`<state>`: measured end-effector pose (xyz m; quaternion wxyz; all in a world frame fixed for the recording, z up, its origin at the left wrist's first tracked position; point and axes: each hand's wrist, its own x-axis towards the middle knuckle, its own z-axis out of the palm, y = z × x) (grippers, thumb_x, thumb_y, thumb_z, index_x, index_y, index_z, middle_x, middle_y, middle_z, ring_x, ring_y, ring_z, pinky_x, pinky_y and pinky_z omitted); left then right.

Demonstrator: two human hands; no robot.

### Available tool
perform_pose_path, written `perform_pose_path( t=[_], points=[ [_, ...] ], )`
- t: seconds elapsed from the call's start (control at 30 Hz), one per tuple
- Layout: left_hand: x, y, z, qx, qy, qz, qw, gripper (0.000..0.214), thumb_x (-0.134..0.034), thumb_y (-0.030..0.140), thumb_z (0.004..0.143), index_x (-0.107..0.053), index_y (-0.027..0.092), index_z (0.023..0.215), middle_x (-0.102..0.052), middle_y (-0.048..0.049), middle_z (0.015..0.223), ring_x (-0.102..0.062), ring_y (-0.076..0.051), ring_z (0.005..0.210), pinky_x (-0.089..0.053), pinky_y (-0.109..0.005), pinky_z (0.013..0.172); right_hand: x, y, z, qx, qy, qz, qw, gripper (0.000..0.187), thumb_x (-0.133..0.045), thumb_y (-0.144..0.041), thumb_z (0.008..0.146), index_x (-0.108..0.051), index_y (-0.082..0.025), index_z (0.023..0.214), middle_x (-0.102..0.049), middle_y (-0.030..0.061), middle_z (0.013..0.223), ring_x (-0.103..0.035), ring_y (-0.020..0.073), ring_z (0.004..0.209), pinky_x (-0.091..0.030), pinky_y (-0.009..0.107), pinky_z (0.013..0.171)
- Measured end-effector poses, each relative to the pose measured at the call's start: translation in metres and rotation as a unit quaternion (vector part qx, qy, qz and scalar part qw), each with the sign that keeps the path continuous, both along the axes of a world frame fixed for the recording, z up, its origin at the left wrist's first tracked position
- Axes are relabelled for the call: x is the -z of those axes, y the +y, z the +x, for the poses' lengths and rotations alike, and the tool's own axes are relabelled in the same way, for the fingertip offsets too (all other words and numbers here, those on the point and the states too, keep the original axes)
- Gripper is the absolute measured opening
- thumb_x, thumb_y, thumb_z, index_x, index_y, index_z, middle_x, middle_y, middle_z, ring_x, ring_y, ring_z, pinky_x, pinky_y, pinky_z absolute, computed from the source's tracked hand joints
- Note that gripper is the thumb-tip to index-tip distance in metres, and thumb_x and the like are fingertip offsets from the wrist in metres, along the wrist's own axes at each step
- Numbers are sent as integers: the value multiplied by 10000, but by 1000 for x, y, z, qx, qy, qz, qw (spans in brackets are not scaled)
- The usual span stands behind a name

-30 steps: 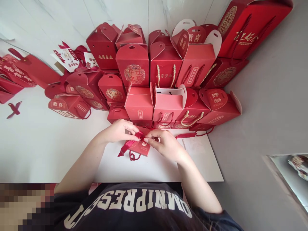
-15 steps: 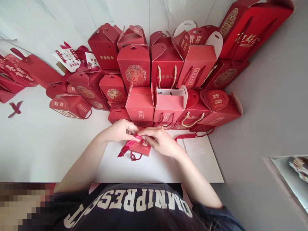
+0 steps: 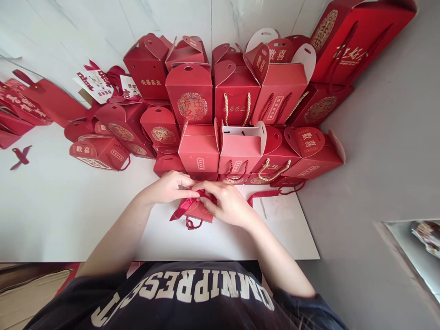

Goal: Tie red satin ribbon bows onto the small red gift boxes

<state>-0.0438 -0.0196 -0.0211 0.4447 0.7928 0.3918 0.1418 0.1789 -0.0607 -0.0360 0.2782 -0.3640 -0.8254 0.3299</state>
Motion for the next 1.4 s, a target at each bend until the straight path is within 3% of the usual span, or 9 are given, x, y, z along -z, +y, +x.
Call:
perform_pose_path(
  t=[0.1,0.2,0.53,0.67,0.8,0.87,0.97,1.07,1.4],
  points=[
    [4,-2,1,-6,2,29,1000,239,-675,391,845,-793,194,913,-703,-8,744,-565,-118,668,-408,-224,659,2,-1,2,91,25,-39,995,253,-601,-343,939,-560,-217,1154,-625,5,819,-567,158,701,-449,285,658],
    [5,-5,2,-18,0,58,998,203,-686,391,839,-782,212,845,-716,2,752,-578,-122,701,-416,-229,702,6,-1,1,129,37,-31,990,152,-608,-353,937,-654,-212,970,-621,26,869,-578,161,777,-450,286,708],
    [0,-11,4,-46,-22,-15,999,244,-696,390,819,-590,172,838,-698,18,754,-580,-100,631,-415,-229,663,12,-1,-1,130,87,-33,987,85,-591,-209,924,-633,-211,851,-608,2,841,-564,142,745,-433,276,695],
    [1,-9,3,-38,-17,-17,999,267,-691,416,822,-579,175,850,-690,20,733,-538,-96,617,-396,-224,632,14,1,0,126,104,-3,987,102,-554,-238,954,-609,-210,873,-620,17,894,-577,168,843,-440,317,813],
    [3,-9,3,-25,-34,1,999,234,-692,378,828,-577,175,844,-689,16,759,-537,-92,627,-402,-223,645,21,3,-1,115,83,-8,990,149,-595,-329,951,-642,-239,1060,-661,44,1085,-587,218,1036,-415,396,964],
    [4,-9,3,-22,-44,-2,999,210,-683,356,836,-576,176,854,-687,12,776,-548,-94,641,-407,-222,651,25,4,-3,111,97,-18,989,134,-630,-340,932,-678,-247,1015,-667,49,1117,-594,226,1065,-423,406,977],
    [5,-9,2,-25,-42,2,999,228,-681,376,835,-574,175,838,-654,17,753,-524,-93,634,-398,-218,628,30,3,-7,117,164,-31,979,115,-620,-309,941,-708,-244,905,-688,48,1040,-622,212,1010,-462,392,938],
    [3,-9,0,-20,-29,15,999,280,-675,434,833,-578,173,811,-631,13,751,-499,-96,642,-387,-220,616,30,1,-9,114,209,-25,971,101,-619,-277,943,-709,-246,913,-703,40,959,-631,200,942,-485,377,884],
    [-3,-4,-2,10,-13,-22,1000,314,-668,473,827,-576,173,817,-608,10,750,-495,-106,659,-376,-234,632,40,9,-7,29,238,8,971,61,-704,-210,882,-736,-254,910,-732,8,832,-651,167,756,-492,374,810]
  ],
)
